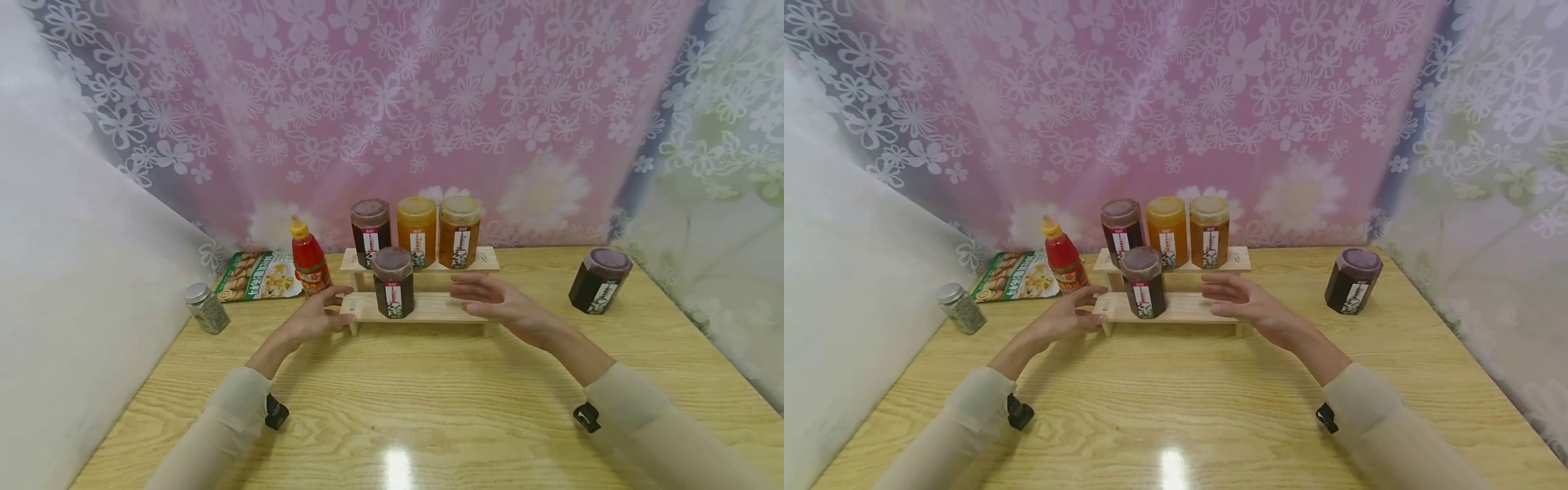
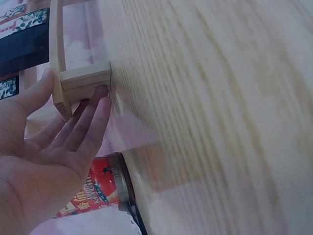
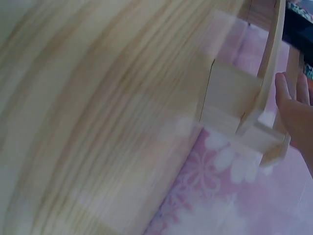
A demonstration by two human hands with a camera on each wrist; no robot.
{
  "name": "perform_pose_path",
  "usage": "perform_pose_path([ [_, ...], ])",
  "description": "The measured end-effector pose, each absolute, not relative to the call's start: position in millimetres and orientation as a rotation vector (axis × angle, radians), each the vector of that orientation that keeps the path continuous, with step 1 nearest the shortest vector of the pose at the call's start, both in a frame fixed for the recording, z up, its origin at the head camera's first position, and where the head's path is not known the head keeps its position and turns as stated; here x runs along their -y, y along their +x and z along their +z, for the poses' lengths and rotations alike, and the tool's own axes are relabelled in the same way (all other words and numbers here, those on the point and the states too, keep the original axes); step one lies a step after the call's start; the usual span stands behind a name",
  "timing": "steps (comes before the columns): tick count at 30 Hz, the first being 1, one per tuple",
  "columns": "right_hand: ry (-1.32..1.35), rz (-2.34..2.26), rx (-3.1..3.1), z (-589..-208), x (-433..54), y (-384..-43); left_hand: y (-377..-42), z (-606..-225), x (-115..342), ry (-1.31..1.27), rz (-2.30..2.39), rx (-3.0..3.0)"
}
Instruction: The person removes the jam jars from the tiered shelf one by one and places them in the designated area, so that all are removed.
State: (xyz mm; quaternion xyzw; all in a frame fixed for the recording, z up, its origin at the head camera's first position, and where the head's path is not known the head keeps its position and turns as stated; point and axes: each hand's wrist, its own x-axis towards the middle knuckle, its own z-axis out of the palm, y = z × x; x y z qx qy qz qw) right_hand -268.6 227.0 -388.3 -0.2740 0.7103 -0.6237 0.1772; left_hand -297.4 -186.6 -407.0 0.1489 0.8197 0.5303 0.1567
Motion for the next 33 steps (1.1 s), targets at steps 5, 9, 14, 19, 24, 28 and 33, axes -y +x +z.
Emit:
perform_pose_path([
  [5, -0.709, -1.795, -2.018, -390, -206, -271, -299, -408, 187, 0.426, 1.51, -2.355],
  [9, -0.686, -1.817, -2.011, -391, -189, -273, -299, -409, 187, 0.422, 1.507, -2.362],
  [14, -0.65, -1.86, -2.001, -392, -167, -277, -299, -409, 187, 0.419, 1.504, -2.369],
  [19, -0.573, -1.905, -2.022, -391, -148, -277, -298, -409, 186, 0.43, 1.505, -2.361],
  [24, -0.524, -1.94, -2.054, -392, -133, -278, -298, -410, 186, 0.44, 1.509, -2.358],
  [28, -0.465, -1.935, -2.121, -390, -121, -278, -299, -410, 187, 0.44, 1.505, -2.362],
  [33, -0.387, -1.98, -2.167, -389, -103, -279, -300, -410, 187, 0.435, 1.502, -2.363],
])
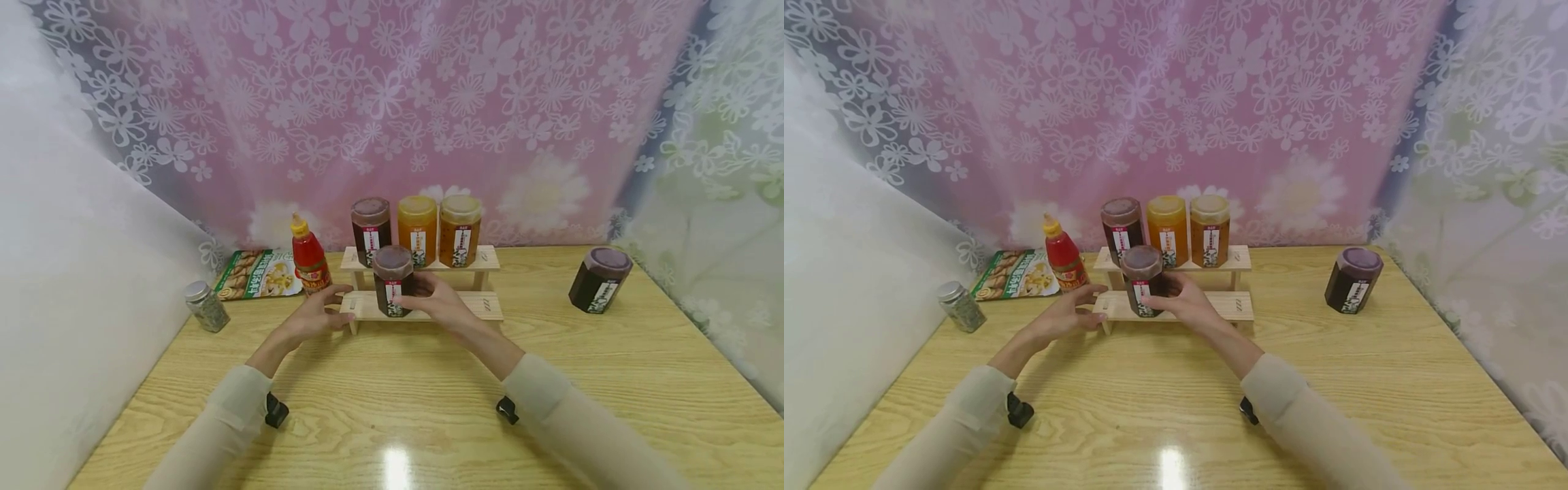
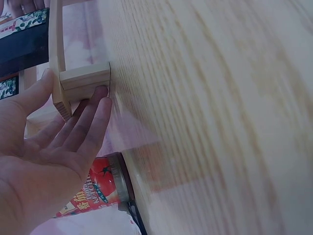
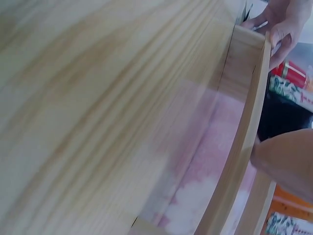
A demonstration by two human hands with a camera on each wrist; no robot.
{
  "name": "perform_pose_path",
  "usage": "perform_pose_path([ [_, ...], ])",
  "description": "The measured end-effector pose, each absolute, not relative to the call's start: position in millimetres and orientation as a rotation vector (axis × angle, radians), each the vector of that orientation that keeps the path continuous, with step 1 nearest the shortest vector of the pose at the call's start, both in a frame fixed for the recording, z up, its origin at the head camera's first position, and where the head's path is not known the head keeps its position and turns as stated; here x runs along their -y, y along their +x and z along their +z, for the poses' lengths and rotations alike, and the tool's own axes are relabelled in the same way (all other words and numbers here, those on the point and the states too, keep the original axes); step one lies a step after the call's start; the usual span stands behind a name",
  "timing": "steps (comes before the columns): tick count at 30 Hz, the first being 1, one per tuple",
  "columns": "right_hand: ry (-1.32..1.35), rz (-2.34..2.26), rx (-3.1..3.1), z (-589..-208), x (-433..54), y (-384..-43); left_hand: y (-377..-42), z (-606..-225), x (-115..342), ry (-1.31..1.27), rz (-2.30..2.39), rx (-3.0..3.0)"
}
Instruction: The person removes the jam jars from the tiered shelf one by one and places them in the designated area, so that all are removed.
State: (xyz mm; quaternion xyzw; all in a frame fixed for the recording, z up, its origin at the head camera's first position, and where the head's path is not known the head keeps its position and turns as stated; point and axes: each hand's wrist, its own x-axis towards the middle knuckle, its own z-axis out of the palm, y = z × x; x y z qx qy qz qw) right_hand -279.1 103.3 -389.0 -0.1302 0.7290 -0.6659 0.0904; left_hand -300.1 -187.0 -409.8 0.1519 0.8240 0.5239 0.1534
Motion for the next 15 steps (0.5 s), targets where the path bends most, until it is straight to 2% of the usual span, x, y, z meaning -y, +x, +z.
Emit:
perform_pose_path([
  [7, -0.293, -2.049, -2.267, -392, -85, -280, -302, -409, 186, 0.402, 1.51, -2.359],
  [15, -0.32, -1.998, -2.311, -393, -85, -276, -300, -409, 186, 0.398, 1.507, -2.364],
])
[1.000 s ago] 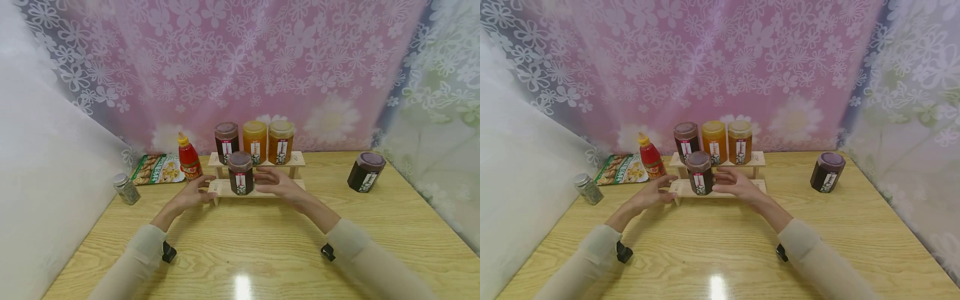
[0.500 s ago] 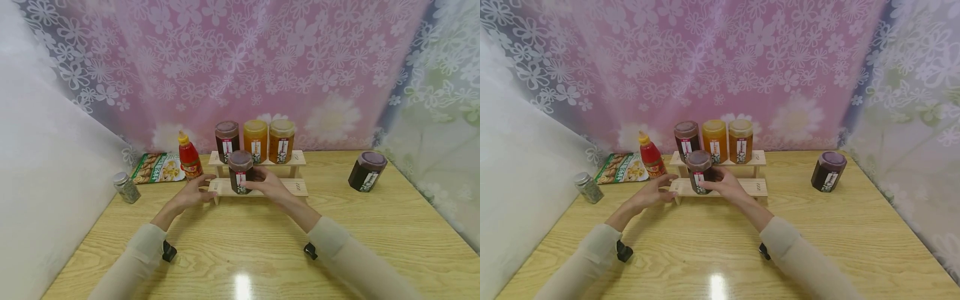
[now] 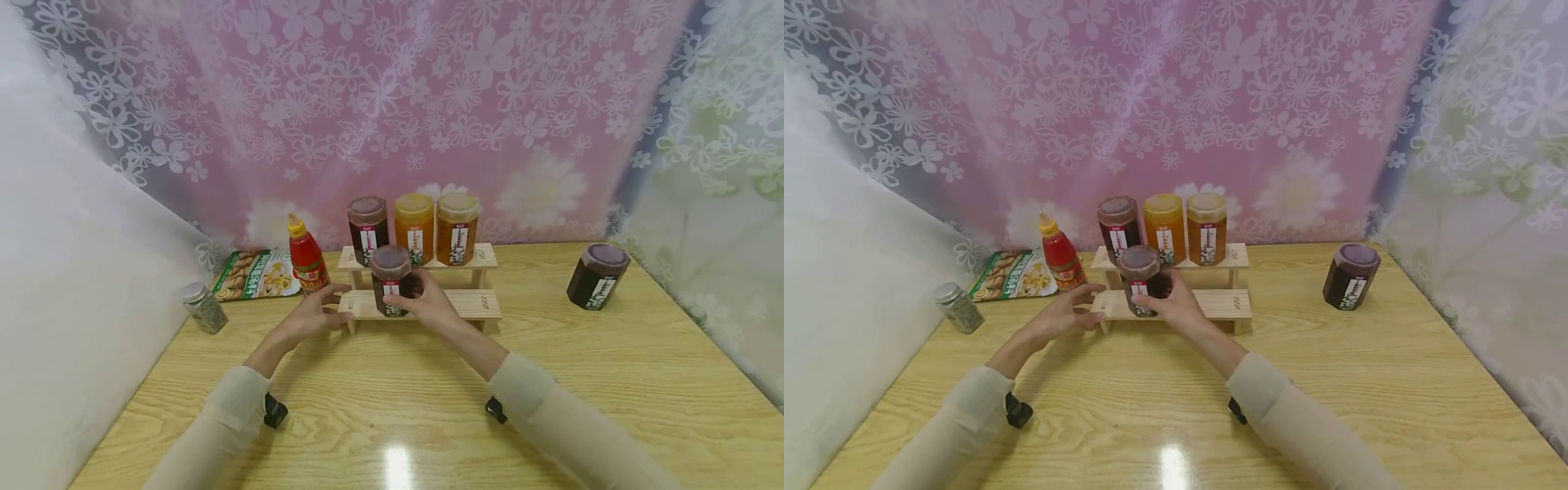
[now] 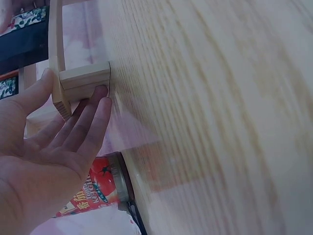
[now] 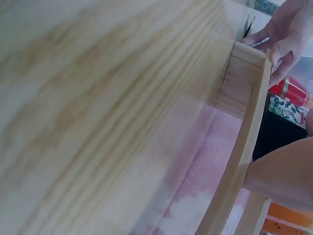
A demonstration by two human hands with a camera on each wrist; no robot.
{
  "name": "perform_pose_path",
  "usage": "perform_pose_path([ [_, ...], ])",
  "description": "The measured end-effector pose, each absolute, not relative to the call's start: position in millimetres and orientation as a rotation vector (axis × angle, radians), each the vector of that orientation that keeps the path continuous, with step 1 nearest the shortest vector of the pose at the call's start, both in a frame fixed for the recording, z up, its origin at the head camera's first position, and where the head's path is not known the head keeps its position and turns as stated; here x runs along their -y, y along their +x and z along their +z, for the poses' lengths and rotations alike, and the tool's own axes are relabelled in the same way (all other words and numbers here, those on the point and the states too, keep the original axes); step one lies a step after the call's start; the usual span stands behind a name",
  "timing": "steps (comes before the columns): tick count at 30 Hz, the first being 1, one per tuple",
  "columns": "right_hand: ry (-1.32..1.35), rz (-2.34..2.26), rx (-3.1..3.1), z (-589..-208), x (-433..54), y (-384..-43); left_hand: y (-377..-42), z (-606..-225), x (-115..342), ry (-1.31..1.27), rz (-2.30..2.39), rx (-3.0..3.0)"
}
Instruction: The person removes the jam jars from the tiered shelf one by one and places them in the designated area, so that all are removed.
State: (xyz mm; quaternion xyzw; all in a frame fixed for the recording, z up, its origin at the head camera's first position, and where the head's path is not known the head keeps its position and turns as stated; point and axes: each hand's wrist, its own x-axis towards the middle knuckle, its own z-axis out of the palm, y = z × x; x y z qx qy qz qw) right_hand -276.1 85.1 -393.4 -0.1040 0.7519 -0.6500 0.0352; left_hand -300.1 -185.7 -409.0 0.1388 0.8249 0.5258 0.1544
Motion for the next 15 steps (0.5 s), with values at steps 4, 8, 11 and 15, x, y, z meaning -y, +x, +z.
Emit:
perform_pose_path([
  [4, -0.323, -1.888, -2.349, -389, -94, -272, -300, -409, 185, 0.412, 1.508, -2.355],
  [8, -0.364, -1.802, -2.391, -385, -107, -267, -300, -408, 185, 0.426, 1.517, -2.351],
  [11, -0.413, -1.75, -2.448, -386, -116, -265, -300, -407, 185, 0.422, 1.517, -2.354],
  [15, -0.46, -1.687, -2.544, -389, -130, -261, -300, -409, 186, 0.416, 1.506, -2.357],
])
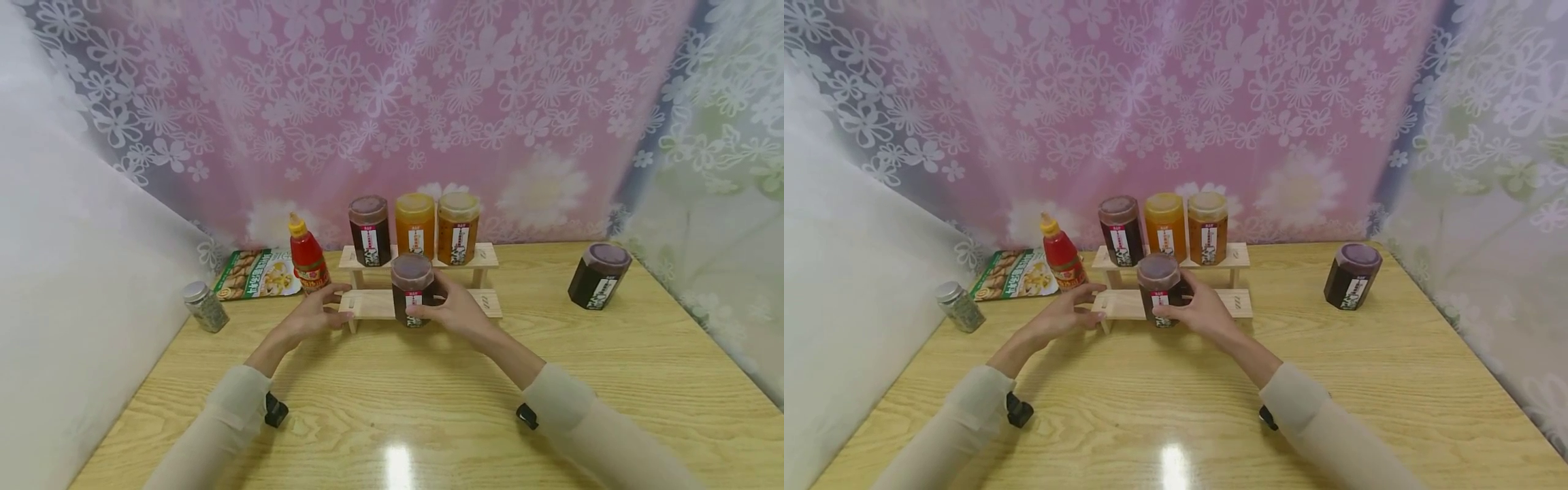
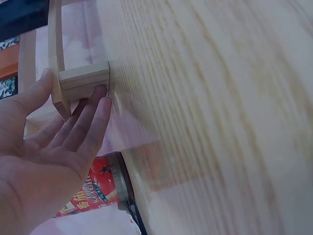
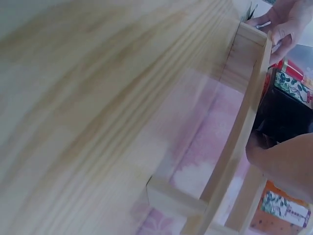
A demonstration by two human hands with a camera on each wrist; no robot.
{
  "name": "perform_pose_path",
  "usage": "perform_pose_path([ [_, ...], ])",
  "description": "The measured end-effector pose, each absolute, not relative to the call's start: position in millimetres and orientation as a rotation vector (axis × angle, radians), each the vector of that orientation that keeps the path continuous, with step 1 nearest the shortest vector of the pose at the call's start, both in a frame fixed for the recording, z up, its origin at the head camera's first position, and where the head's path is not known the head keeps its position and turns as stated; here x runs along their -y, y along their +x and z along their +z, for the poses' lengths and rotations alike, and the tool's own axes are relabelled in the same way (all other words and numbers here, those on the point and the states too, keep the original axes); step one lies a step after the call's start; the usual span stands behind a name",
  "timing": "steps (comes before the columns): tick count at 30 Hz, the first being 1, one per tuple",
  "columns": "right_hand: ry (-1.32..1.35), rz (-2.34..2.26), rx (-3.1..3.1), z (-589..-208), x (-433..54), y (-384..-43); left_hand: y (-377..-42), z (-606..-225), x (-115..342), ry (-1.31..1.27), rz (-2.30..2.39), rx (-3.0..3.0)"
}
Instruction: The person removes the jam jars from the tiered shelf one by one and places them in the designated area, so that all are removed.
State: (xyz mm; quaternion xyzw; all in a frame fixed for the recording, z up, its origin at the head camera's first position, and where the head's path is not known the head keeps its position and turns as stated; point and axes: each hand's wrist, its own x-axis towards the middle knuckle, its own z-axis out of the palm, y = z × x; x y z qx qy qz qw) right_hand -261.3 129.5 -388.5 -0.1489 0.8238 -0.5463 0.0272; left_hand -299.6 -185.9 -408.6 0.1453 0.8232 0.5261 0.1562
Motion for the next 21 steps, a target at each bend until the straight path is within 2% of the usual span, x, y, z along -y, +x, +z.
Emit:
perform_pose_path([
  [8, -0.505, -1.689, -2.532, -387, -161, -252, -299, -411, 186, 0.415, 1.511, -2.353],
  [21, -0.428, -1.722, -2.593, -383, -220, -238, -300, -410, 187, 0.426, 1.519, -2.337],
])
